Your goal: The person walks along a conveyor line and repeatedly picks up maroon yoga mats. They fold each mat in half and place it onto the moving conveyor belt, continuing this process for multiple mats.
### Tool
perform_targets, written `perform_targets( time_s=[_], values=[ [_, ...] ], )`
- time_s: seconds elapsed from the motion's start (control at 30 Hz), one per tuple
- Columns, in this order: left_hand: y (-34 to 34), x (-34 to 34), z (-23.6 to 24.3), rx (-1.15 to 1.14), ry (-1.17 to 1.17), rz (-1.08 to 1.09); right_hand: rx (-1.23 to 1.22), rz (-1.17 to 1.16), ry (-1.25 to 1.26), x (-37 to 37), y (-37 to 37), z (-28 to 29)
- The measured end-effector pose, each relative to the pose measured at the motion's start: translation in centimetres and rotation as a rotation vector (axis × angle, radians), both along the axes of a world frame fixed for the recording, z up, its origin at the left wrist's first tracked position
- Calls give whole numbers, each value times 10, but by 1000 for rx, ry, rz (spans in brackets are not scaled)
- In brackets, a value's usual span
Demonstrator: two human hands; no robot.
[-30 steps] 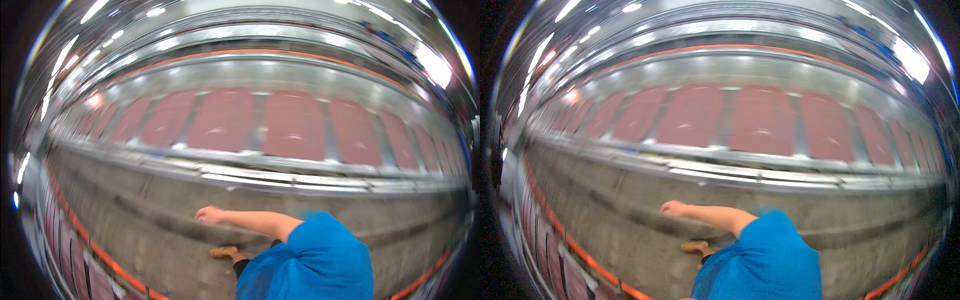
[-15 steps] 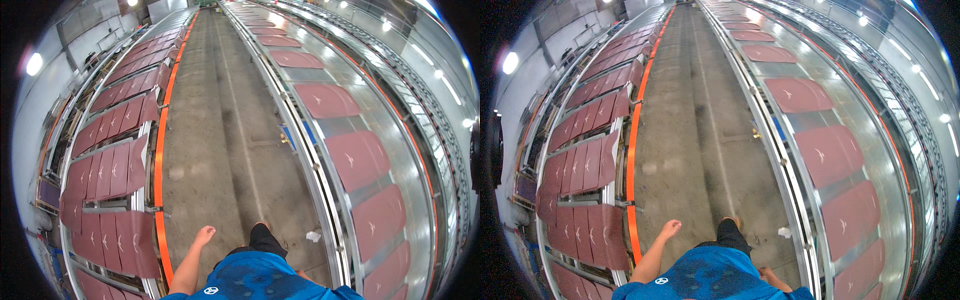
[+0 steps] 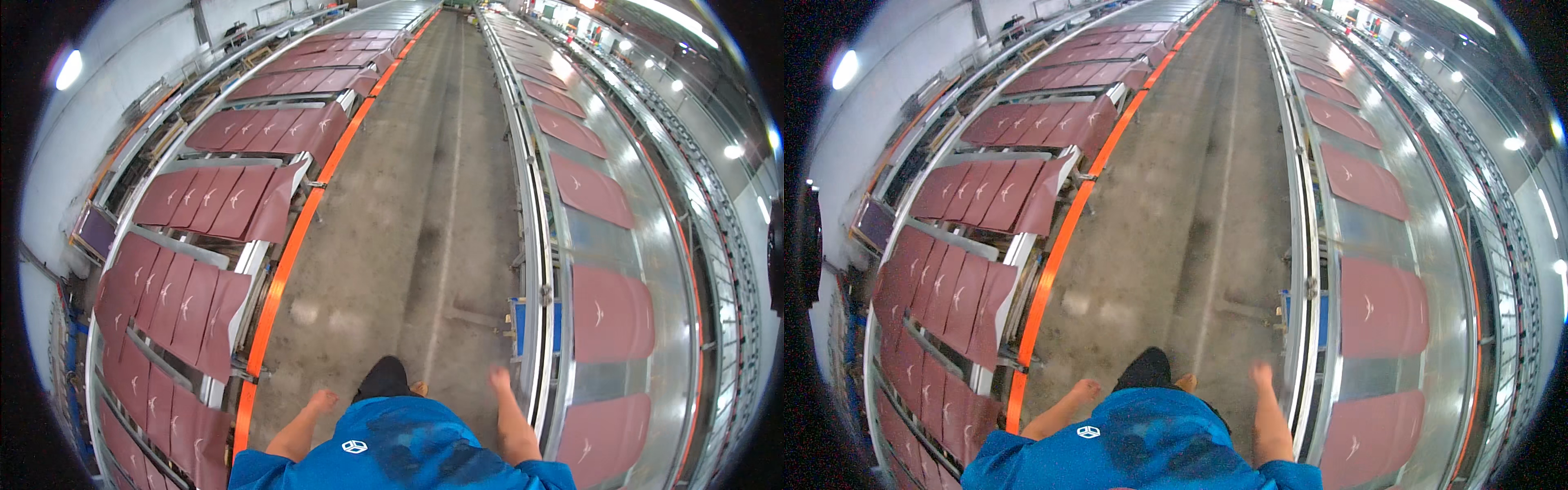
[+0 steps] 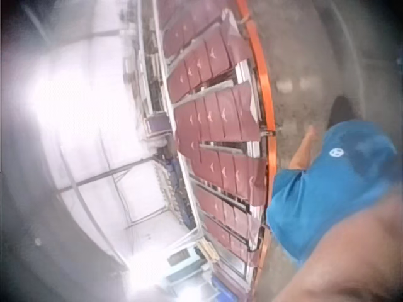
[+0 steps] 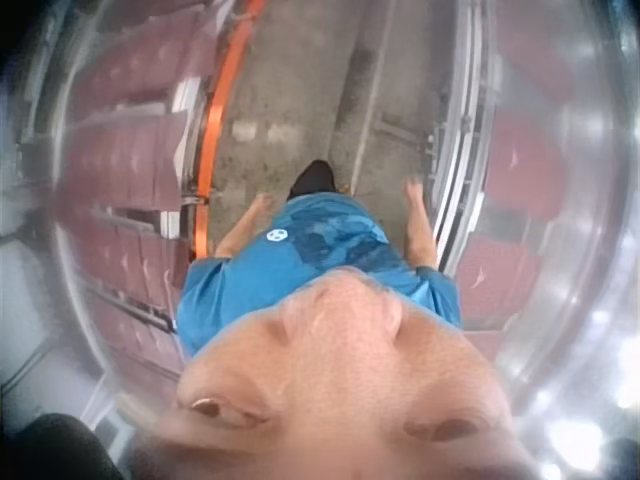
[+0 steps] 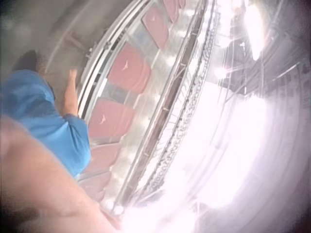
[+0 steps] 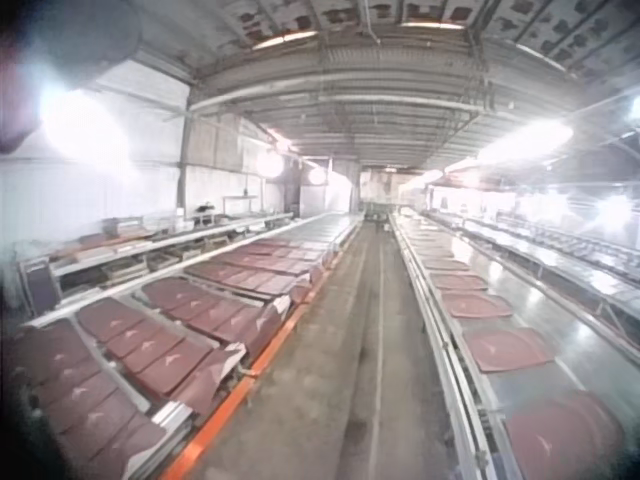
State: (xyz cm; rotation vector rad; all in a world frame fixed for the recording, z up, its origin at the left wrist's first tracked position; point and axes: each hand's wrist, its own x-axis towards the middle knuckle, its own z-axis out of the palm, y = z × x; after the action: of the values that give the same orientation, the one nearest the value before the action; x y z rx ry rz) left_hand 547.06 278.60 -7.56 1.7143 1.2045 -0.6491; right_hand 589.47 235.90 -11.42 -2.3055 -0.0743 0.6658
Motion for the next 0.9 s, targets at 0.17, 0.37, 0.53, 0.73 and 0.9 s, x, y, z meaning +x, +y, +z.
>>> perform_targets(
  time_s=[0.17, 0.37, 0.53, 0.73, 0.9],
  values=[
    [2, 83, -52, -226, 94, 77, 483, 23, -75, 257, 200, 130],
    [106, 254, -73, -280, 194, -136, 304, 194, -269, 416, 279, 110],
    [269, 464, -61, 24, -46, -55, 135, 95, 252, 393, 276, 35],
    [429, 752, 41, 221, -456, -97, -162, 0, 665, 401, 293, 2],
    [504, 921, 44, 175, -458, -22, -151, -38, 646, 560, 370, -3]
  ],
)
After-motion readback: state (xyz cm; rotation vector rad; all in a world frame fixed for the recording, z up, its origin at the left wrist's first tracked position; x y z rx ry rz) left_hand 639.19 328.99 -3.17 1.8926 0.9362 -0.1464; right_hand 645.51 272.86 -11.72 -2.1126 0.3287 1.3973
